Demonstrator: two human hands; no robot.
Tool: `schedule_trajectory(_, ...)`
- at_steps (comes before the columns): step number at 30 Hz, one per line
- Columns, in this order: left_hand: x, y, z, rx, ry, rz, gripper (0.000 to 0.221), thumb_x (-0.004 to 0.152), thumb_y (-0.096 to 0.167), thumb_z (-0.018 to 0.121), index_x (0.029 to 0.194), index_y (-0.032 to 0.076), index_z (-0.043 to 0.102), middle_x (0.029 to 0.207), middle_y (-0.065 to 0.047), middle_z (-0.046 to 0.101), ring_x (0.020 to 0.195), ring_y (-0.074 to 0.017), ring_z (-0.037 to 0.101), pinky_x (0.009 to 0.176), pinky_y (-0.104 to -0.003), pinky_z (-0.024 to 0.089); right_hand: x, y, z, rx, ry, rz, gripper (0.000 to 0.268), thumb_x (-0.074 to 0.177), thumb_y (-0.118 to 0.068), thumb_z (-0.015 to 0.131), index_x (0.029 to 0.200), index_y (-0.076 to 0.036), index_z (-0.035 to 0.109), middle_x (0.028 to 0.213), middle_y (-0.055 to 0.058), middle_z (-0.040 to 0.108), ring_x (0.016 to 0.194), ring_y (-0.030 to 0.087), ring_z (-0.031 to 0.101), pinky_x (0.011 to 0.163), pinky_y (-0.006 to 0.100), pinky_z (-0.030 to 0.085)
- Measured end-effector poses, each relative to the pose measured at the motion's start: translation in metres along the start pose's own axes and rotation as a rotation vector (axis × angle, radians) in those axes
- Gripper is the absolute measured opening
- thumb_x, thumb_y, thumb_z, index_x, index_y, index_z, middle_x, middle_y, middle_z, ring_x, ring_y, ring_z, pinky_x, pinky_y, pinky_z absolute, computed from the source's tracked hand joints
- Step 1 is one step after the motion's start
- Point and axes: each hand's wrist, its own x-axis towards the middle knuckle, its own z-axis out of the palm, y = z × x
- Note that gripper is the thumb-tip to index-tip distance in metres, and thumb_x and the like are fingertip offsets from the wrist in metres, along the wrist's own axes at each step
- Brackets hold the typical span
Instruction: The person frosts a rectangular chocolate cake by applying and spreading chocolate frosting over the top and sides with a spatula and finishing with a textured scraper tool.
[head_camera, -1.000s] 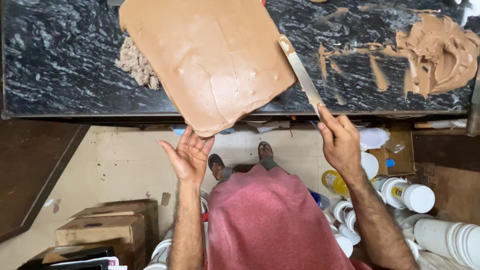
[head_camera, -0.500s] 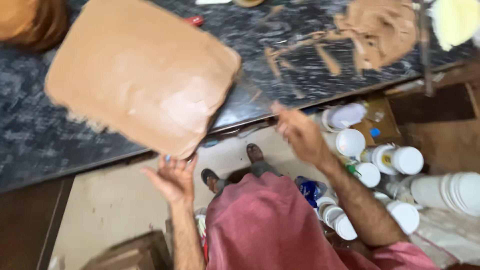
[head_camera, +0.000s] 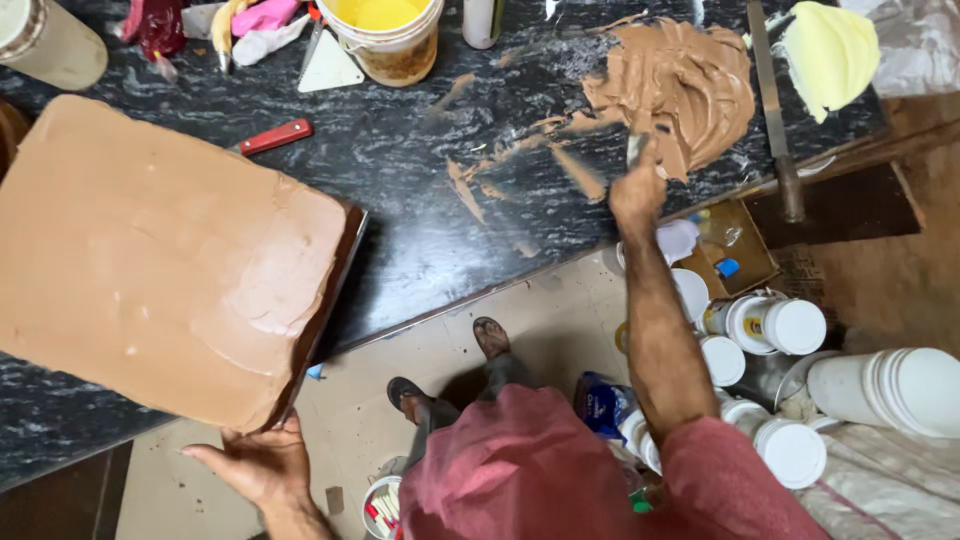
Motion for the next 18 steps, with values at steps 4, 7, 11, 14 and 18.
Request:
schedule_trajectory(4, 0.003, -0.011, -0.020, -0.117, 0.009, -0.010, 0.084, 0.104, 0.072, 0.051, 0.161, 0.011, 0.048, 0.152, 0.001, 0.055, 0.131, -0.0164, 0.058, 0.109, -0.036, 0.051, -0.006, 0.008, 0.016, 0.160, 0.036, -0.249, 0.081, 0.078, -0.006, 0.063, 0.152, -0.002, 0.029, 0.087, 0.032, 0.070, 0.085, 0.051, 0.067, 0.074, 0.055, 0.053)
schedule_trajectory(7, 0.006, -0.019, -0.036, -0.082, 0.121, -0.017, 0.074, 0.102, 0.071, 0.053, 0.155, 0.020, 0.052, 0.148, 0.003, 0.062, 0.122, -0.0167, 0.058, 0.094, -0.034, 0.050, -0.070, 0.009, 0.006, 0.072, -0.204, -0.252, 0.069, 0.097, -0.004, 0.056, 0.162, -0.014, 0.035, 0.085, 0.031, 0.068, 0.078, 0.048, 0.068, 0.069, 0.053, 0.054)
schedule_trajectory(11, 0.027, -0.018, -0.064, -0.102, 0.125, 0.000, 0.067, 0.103, 0.063, 0.054, 0.149, 0.014, 0.053, 0.140, 0.000, 0.064, 0.113, -0.0184, 0.060, 0.086, -0.038, 0.050, -0.156, -0.001, -0.045, 0.799, -0.766, 0.309, 0.062, 0.104, -0.011, 0.048, 0.163, -0.025, 0.038, 0.070, 0.007, 0.055, 0.046, 0.018, 0.044, 0.042, 0.034, 0.038)
schedule_trajectory(14, 0.054, -0.004, -0.080, 0.378, 0.292, 0.313, 0.060, 0.100, 0.051, 0.057, 0.133, 0.002, 0.055, 0.128, -0.016, 0.068, 0.114, -0.0285, 0.069, 0.096, -0.047, 0.060, -0.183, -0.001, -0.080, 1.158, -0.900, 0.326, 0.064, 0.101, -0.004, 0.052, 0.159, -0.028, 0.039, 0.076, 0.003, 0.059, 0.052, 0.008, 0.046, 0.043, 0.023, 0.039)
schedule_trajectory(18, 0.118, 0.028, -0.079, 1.406, 0.513, 0.972, 0.054, 0.107, 0.033, 0.075, 0.134, -0.008, 0.053, 0.117, -0.025, 0.057, 0.106, -0.0389, 0.059, 0.094, -0.053, 0.051, -0.167, 0.001, -0.080, 0.581, -0.468, -0.279, 0.064, 0.099, -0.001, 0.058, 0.159, -0.019, 0.044, 0.100, 0.010, 0.060, 0.081, 0.023, 0.056, 0.067, 0.035, 0.051)
